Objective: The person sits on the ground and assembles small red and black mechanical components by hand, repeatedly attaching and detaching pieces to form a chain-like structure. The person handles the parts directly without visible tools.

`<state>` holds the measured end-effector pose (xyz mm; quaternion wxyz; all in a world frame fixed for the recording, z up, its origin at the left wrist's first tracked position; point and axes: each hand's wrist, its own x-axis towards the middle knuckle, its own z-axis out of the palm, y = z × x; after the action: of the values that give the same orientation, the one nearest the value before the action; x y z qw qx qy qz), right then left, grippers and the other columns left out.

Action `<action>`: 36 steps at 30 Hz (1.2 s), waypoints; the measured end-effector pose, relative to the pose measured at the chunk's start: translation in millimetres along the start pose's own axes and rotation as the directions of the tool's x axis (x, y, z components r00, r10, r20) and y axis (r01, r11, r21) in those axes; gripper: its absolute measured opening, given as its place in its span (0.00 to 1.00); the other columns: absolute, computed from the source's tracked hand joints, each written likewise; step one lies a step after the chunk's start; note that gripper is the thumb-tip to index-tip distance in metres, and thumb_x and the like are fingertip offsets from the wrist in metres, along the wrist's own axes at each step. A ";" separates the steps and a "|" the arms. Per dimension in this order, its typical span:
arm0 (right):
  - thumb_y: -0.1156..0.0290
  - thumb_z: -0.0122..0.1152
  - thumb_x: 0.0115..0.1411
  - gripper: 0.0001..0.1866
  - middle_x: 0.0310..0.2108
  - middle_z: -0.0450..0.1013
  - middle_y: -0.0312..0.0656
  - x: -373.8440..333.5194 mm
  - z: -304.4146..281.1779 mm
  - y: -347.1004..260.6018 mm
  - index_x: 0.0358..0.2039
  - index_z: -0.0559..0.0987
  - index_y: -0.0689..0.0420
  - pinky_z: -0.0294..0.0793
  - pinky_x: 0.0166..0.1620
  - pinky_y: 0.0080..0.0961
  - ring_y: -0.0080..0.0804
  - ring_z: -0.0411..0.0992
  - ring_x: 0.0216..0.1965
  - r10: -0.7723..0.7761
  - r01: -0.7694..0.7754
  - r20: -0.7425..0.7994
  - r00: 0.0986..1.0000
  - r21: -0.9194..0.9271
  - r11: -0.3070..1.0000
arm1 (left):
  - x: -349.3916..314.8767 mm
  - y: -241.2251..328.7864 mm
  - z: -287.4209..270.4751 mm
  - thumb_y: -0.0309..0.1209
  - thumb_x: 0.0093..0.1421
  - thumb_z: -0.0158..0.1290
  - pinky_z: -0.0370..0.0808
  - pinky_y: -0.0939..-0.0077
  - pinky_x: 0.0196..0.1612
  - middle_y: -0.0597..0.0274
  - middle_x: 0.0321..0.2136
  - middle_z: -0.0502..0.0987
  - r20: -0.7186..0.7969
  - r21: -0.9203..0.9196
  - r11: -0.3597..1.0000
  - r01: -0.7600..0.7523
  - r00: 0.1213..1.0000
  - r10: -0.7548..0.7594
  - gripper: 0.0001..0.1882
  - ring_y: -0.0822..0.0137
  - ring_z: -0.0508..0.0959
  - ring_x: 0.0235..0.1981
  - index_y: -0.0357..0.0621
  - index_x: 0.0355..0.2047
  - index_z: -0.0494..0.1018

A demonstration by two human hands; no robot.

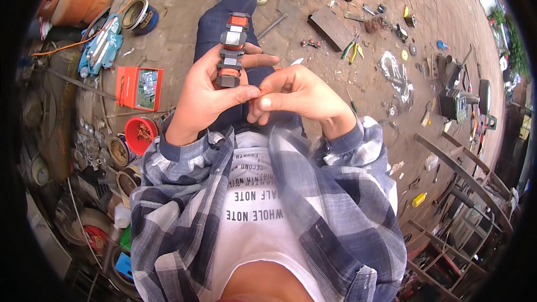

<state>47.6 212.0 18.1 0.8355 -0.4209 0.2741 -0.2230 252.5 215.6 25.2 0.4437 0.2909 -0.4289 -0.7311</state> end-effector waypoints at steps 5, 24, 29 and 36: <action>0.72 0.63 0.58 0.10 0.32 0.78 0.46 6.1 4.2 -5.4 0.35 0.79 0.67 0.78 0.38 0.22 0.30 0.78 0.32 0.006 -0.007 0.108 0.994 0.009 1.000 | 1.3 -0.6 -0.6 0.20 0.53 0.60 0.75 0.83 0.35 0.55 0.36 0.79 0.045 0.110 0.992 0.064 0.997 -0.070 0.27 0.75 0.78 0.31 0.31 0.52 0.63; 0.65 0.55 0.64 0.15 0.31 0.78 0.48 0.3 -2.1 -1.8 0.32 0.78 0.68 0.75 0.36 0.23 0.30 0.76 0.30 -0.019 0.020 -0.009 1.000 0.064 0.998 | -10.9 -3.3 -3.1 0.24 0.51 0.64 0.72 0.83 0.39 0.56 0.34 0.79 -0.110 -0.022 1.000 0.011 0.994 -0.014 0.29 0.77 0.75 0.31 0.31 0.50 0.63; 0.64 0.55 0.64 0.16 0.30 0.78 0.45 -2.4 -0.5 -3.7 0.32 0.78 0.67 0.74 0.36 0.21 0.27 0.75 0.30 -0.021 0.025 -0.062 0.998 0.061 0.998 | -14.2 -1.8 1.4 0.19 0.48 0.64 0.71 0.84 0.38 0.51 0.40 0.78 -0.090 0.020 1.000 0.013 0.996 -0.011 0.33 0.79 0.71 0.27 0.32 0.53 0.61; 0.63 0.55 0.64 0.15 0.29 0.77 0.41 -2.8 11.0 -5.7 0.33 0.78 0.65 0.72 0.38 0.18 0.23 0.74 0.31 -0.061 0.042 -0.207 0.976 -0.093 0.995 | -13.8 -1.3 12.0 0.18 0.51 0.61 0.74 0.81 0.37 0.52 0.36 0.79 -0.211 0.086 0.996 -0.027 0.976 0.045 0.28 0.75 0.76 0.31 0.32 0.51 0.63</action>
<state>51.8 216.9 29.0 0.7764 -0.4385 0.3593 -0.2755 248.4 232.7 30.2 0.4878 0.3776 -0.4139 -0.6694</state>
